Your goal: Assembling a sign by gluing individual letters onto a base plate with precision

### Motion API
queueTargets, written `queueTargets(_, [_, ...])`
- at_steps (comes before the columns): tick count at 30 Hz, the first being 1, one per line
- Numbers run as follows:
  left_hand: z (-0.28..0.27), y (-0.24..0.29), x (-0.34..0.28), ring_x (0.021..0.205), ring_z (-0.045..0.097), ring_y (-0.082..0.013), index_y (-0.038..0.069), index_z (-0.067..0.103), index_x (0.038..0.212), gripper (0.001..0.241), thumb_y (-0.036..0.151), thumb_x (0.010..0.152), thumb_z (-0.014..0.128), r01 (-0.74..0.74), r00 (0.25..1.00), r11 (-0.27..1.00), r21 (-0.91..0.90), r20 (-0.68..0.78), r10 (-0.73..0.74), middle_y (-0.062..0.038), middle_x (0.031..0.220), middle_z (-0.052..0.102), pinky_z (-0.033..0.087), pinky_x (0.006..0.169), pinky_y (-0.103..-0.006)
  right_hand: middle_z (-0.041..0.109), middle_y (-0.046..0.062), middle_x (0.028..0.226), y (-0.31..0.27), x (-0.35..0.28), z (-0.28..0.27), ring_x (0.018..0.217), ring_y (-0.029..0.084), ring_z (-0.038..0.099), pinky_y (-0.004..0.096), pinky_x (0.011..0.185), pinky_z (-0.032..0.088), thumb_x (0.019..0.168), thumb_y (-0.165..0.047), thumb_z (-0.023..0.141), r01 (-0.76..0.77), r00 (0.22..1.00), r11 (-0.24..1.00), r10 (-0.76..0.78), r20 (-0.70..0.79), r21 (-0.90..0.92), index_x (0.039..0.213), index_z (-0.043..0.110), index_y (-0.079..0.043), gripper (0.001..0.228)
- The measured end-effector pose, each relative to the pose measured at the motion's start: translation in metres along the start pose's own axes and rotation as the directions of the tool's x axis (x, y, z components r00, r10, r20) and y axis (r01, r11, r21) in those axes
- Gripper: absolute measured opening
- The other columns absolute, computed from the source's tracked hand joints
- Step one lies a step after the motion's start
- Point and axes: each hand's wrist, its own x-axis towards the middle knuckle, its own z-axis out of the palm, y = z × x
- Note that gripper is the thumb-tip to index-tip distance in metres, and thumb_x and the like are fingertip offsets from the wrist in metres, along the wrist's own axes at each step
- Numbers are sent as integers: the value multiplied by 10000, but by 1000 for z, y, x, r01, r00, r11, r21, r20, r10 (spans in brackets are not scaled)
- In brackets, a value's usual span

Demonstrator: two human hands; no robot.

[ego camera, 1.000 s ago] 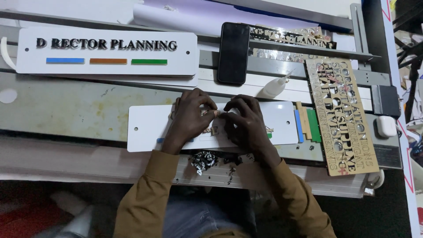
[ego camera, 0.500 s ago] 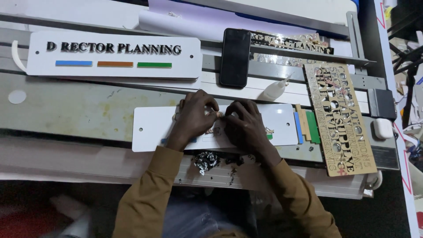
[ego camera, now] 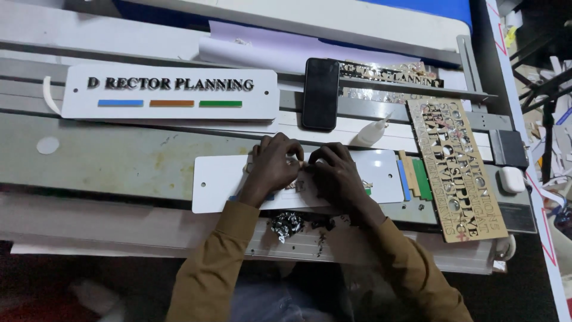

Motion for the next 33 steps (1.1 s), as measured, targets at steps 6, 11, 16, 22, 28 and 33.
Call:
queueTargets(6, [0, 3, 2, 1308, 506, -296, 314, 716, 976, 91, 249, 916, 734, 4, 1000, 1000, 30, 2, -4, 36, 1167, 587, 349, 1182, -579, 766, 60, 1159, -24, 15, -40, 1264, 387, 642, 547, 1087, 541, 971, -69, 717, -162, 980, 959, 184, -77, 234, 1150, 874, -176, 261])
queueTargets(11, [2, 2, 2, 1319, 493, -293, 299, 713, 980, 92, 226, 925, 722, 9, 1000, 1000, 20, -3, -9, 13, 1160, 582, 329, 1190, -575, 770, 108, 1192, -32, 11, -54, 1257, 448, 659, 607, 1085, 538, 927, -73, 753, -213, 972, 959, 227, -56, 185, 1166, 859, -145, 271])
queueTargets(16, [0, 5, 1, 1326, 493, -302, 288, 716, 984, 90, 218, 926, 718, 7, 1000, 1000, 9, 6, -7, 3, 1166, 590, 319, 1198, -583, 769, 80, 1234, -30, -5, -42, 1291, 450, 651, 620, 1115, 521, 916, -129, 804, -206, 977, 978, 207, -47, 28, 1122, 867, -185, 223])
queueTargets(22, [-3, 10, -2, 1336, 482, -305, 288, 716, 993, 103, 206, 931, 702, 27, 1000, 999, 26, -1, -27, 3, 1184, 590, 306, 1211, -582, 753, 66, 1247, -47, -13, -55, 1314, 414, 651, 570, 1146, 509, 986, -147, 804, -259, 952, 965, 264, -158, 48, 1181, 865, -217, 215])
queueTargets(28, [0, 6, 1, 1323, 490, -329, 273, 720, 982, 104, 194, 916, 704, -3, 1000, 1000, 12, -24, 4, -23, 1174, 590, 314, 1206, -605, 755, 62, 1263, -54, -6, -50, 1354, 397, 640, 581, 1179, 483, 934, -157, 861, -262, 955, 965, 260, -143, 5, 1188, 878, -224, 264])
queueTargets(33, [-6, 13, -1, 1342, 489, -338, 275, 738, 983, 77, 244, 914, 724, 26, 1000, 999, 36, 10, -26, -26, 1192, 594, 307, 1234, -651, 702, 38, 1375, -50, 15, -36, 1476, 367, 549, 595, 1211, 468, 891, -119, 857, -221, 970, 960, 235, 66, -171, 1253, 868, -241, 381])
